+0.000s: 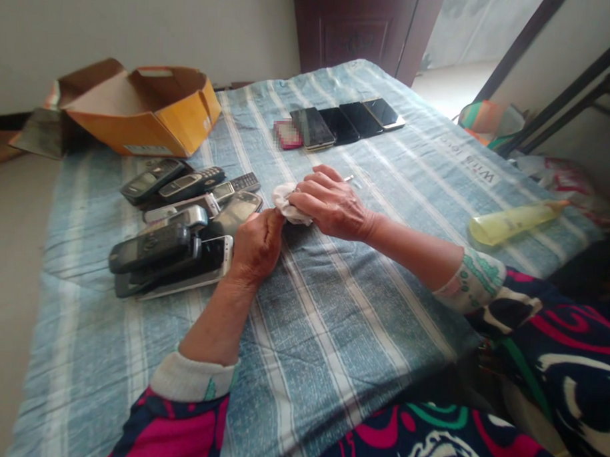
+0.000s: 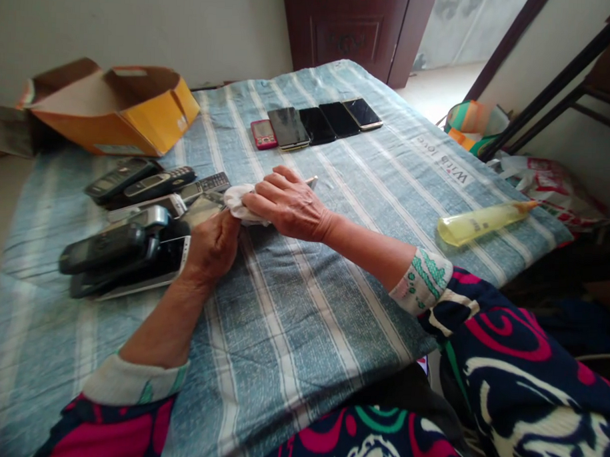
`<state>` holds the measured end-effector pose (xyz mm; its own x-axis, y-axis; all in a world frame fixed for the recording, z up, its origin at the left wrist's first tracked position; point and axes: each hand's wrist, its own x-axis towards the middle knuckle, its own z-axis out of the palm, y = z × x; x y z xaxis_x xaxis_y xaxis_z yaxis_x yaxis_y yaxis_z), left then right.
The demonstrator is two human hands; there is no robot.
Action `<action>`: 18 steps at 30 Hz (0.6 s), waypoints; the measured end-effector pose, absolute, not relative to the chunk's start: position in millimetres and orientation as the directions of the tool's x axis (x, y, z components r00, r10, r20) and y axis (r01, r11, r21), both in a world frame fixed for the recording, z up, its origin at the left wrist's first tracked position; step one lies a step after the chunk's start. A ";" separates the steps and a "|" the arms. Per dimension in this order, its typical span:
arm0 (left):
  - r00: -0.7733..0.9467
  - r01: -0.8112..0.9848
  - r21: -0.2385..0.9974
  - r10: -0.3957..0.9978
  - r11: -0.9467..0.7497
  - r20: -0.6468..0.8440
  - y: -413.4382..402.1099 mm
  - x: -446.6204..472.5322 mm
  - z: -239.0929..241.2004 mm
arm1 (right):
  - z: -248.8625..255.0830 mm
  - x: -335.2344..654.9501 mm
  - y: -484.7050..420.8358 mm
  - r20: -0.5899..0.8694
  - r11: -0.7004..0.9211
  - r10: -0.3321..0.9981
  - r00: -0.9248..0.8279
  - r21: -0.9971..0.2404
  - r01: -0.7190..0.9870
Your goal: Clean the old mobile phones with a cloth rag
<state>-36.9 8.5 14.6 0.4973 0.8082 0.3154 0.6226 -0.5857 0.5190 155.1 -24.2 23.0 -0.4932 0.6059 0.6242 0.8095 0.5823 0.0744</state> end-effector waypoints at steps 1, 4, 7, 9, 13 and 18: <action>0.489 0.609 0.534 0.808 -0.586 0.329 8.9 -36.8 13.9 | 21.5 157.0 -24.1 0.636 0.593 0.591 -0.496 0.075 0.802; 0.445 0.567 0.588 0.815 -0.576 0.370 9.8 -35.8 11.9 | 16.3 162.9 -22.1 0.667 0.625 0.556 -0.496 0.058 0.779; 0.402 0.536 0.636 0.830 -0.555 0.386 10.5 -34.7 9.8 | 13.0 166.4 -16.6 0.671 0.635 0.562 -0.484 0.026 0.772; 0.386 0.502 0.666 0.832 -0.551 0.397 11.2 -33.9 8.2 | 13.0 167.0 -11.9 0.663 0.627 0.578 -0.477 0.014 0.779; 0.335 0.450 0.687 0.821 -0.571 0.463 12.4 -33.0 5.3 | 16.5 166.1 -2.2 0.647 0.619 0.591 -0.482 0.019 0.785; 0.334 0.506 0.616 0.796 -0.603 0.505 12.8 -32.5 3.5 | 20.0 164.2 9.6 0.631 0.618 0.597 -0.496 0.033 0.785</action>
<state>-32.5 12.8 3.5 0.3341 0.7959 0.5049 0.5064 -0.6034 0.6161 164.2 9.6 20.0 -0.4961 0.5966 0.6308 0.7855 0.6180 0.0333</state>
